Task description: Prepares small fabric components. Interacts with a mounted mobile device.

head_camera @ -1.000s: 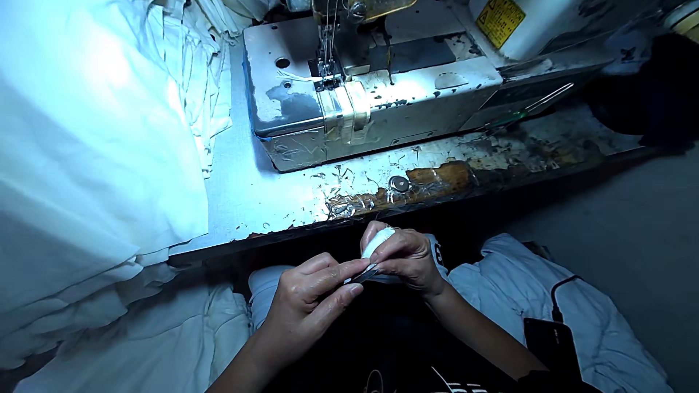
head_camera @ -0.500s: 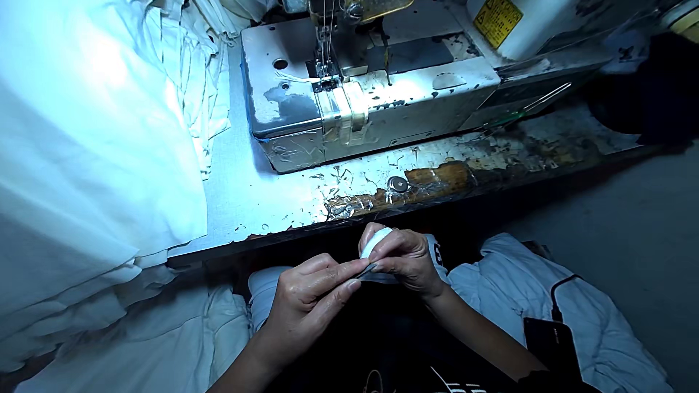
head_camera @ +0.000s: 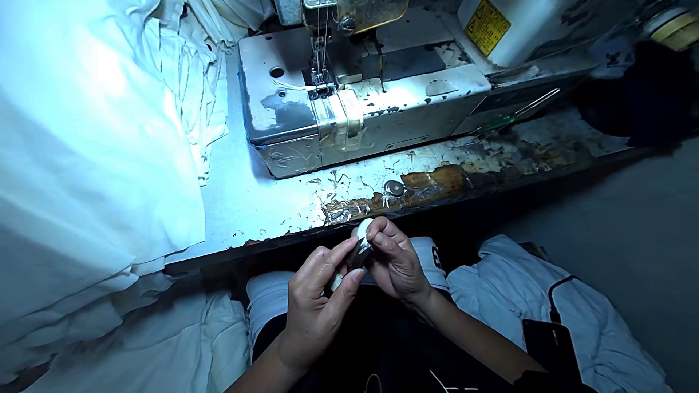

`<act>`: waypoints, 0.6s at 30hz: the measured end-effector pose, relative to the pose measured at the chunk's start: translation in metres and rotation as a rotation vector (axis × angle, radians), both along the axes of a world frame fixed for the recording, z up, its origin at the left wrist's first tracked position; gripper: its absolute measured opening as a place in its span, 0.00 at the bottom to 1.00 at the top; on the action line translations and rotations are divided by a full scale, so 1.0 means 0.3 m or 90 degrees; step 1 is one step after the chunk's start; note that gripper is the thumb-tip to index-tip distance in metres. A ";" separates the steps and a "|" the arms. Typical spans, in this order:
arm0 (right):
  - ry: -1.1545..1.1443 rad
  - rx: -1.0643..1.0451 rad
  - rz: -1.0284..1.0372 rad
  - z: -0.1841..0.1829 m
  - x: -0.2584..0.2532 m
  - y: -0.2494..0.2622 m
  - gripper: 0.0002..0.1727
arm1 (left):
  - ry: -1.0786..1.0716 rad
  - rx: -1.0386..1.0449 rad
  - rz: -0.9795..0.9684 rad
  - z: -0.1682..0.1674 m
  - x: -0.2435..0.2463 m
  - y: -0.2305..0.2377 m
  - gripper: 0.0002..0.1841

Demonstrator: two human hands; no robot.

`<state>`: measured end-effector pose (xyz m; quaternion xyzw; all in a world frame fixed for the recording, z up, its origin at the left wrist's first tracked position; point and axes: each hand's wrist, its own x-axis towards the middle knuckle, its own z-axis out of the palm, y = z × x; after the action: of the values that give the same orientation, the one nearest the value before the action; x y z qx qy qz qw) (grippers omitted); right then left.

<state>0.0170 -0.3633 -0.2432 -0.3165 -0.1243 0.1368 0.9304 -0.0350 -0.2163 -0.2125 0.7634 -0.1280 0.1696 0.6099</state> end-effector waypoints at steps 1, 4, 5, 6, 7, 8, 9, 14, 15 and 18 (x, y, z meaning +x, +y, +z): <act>-0.001 0.002 -0.005 -0.002 0.000 -0.001 0.07 | -0.001 0.001 0.001 -0.001 0.000 -0.001 0.18; -0.006 0.000 -0.024 -0.006 0.000 0.004 0.05 | -0.002 0.001 0.002 -0.004 -0.003 -0.008 0.18; -0.007 0.000 -0.028 -0.007 0.000 0.006 0.05 | -0.002 0.000 0.003 -0.005 -0.004 -0.010 0.18; -0.005 0.000 -0.029 -0.009 -0.001 0.007 0.04 | -0.002 0.000 0.004 -0.007 -0.004 -0.013 0.18; -0.003 0.002 -0.030 -0.010 -0.002 0.008 0.04 | -0.005 0.002 0.006 -0.009 -0.003 -0.015 0.18; -0.004 0.004 -0.030 -0.011 -0.004 0.009 0.04 | -0.007 0.005 0.008 -0.011 -0.002 -0.016 0.18; -0.004 0.005 -0.030 -0.012 -0.005 0.009 0.04 | -0.009 0.008 0.008 -0.013 -0.001 -0.018 0.18; 0.003 0.000 -0.037 -0.011 -0.007 0.007 0.04 | -0.013 0.012 0.005 -0.019 0.002 -0.019 0.18; 0.005 0.001 -0.038 -0.010 -0.007 0.006 0.04 | -0.016 0.015 0.005 -0.020 0.003 -0.019 0.18; 0.005 0.004 -0.035 -0.012 -0.006 0.008 0.04 | -0.021 0.021 0.004 -0.020 0.006 -0.014 0.17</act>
<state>0.0151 -0.3609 -0.2468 -0.3162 -0.1122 0.1119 0.9354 -0.0334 -0.2205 -0.2185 0.7709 -0.1381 0.1819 0.5946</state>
